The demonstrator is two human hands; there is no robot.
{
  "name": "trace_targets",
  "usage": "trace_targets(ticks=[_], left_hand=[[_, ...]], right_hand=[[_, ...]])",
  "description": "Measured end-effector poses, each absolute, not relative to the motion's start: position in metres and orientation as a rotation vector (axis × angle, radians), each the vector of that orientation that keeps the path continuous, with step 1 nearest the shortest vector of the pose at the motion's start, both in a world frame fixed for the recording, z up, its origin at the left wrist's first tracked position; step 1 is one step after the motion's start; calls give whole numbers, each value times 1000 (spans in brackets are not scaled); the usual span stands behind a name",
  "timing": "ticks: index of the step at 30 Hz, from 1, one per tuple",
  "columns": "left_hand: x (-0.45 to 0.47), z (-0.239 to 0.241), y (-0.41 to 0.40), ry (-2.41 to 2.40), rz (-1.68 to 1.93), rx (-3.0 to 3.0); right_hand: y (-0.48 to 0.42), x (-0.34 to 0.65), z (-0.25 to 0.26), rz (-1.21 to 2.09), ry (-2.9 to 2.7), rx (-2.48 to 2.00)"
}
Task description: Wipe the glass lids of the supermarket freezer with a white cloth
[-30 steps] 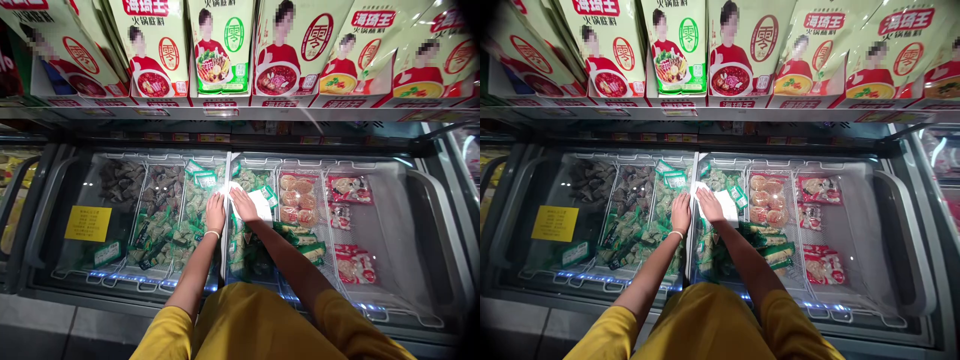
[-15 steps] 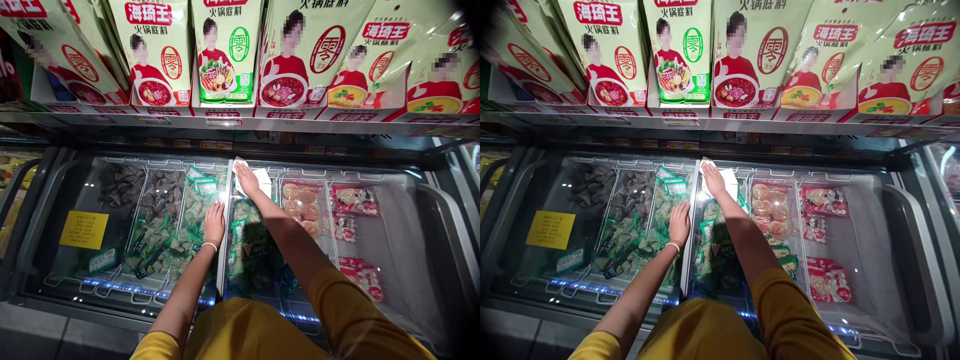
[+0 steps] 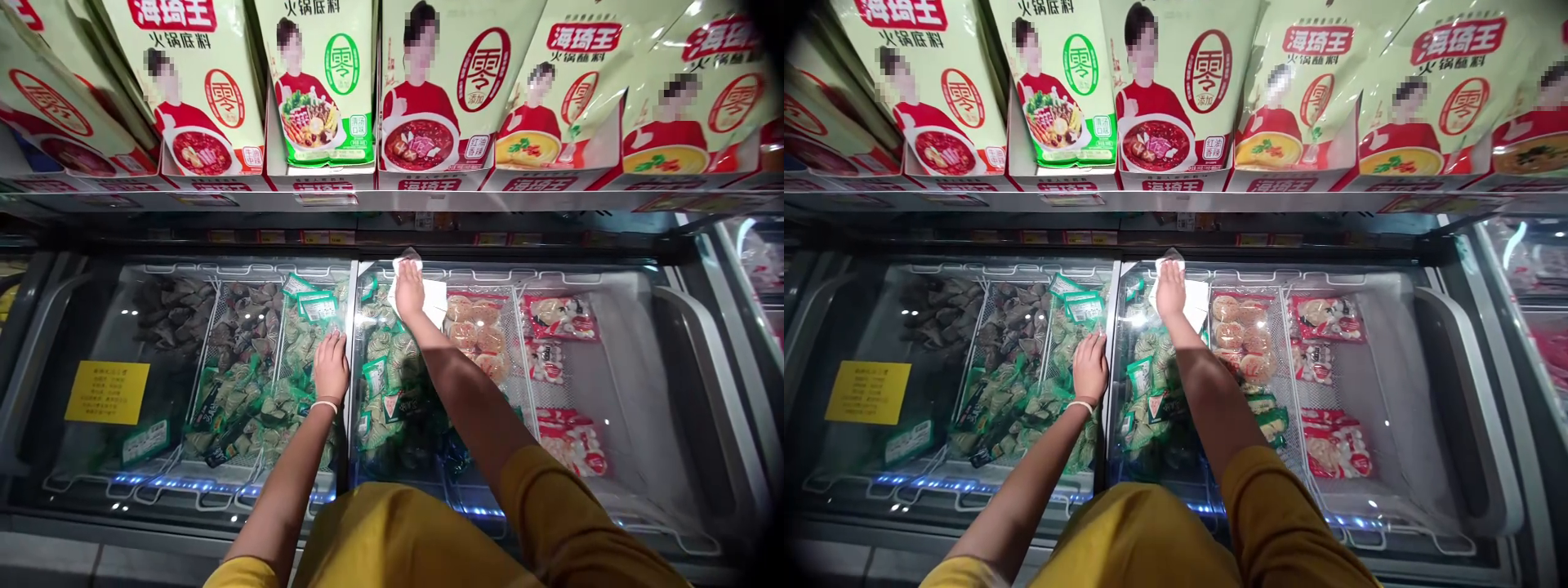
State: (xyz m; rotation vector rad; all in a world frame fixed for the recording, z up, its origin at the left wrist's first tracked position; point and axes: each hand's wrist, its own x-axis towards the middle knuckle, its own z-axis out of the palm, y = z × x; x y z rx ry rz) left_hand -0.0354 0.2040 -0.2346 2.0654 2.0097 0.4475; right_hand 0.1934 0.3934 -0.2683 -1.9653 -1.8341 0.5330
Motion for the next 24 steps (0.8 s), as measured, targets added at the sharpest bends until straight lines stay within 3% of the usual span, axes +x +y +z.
trace_targets(ticks=[8,24], left_hand=[[-37,-232,205,2022,433,2049],[-39,-231,206,2032,427,2044]], right_hand=[[405,143,-256,645,-2211,-1653],[361,355,-260,380,-1847,-2023]])
